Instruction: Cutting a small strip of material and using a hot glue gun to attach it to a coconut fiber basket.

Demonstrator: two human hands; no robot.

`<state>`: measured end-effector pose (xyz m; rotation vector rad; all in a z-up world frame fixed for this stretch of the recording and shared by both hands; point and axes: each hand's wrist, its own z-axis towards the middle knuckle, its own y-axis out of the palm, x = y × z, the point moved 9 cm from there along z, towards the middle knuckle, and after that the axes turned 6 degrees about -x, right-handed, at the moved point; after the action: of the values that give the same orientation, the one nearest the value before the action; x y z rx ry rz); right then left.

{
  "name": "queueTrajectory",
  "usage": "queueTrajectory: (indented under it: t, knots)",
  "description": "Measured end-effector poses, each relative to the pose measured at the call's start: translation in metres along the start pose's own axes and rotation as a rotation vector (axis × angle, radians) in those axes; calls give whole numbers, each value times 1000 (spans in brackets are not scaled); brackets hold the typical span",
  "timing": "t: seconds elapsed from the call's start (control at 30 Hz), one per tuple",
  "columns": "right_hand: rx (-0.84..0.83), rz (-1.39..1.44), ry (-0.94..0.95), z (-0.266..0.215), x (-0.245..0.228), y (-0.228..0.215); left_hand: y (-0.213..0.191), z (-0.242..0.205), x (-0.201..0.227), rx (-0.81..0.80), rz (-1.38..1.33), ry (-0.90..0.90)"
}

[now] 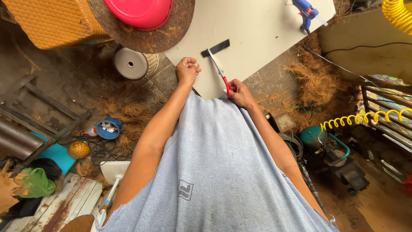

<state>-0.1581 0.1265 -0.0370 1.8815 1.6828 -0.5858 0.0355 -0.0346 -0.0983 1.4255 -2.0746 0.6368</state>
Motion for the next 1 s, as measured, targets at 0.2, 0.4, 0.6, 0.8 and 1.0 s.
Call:
queueTrajectory:
  t: [0.2, 0.4, 0.6, 0.8, 1.0]
  knots:
    - [-38, 24, 9, 1, -2, 4, 22, 0, 48, 66, 562, 434]
    - [-57, 122, 16, 4, 6, 12, 40, -8, 73, 21, 754, 326]
    - [-56, 176, 1, 9, 6, 16, 38, -3, 70, 12, 760, 299]
    - [-3, 122, -8, 11, 1, 7, 36, -8, 78, -18, 757, 351]
    - [232, -373, 69, 4, -5, -10, 5, 16, 31, 42, 432, 146]
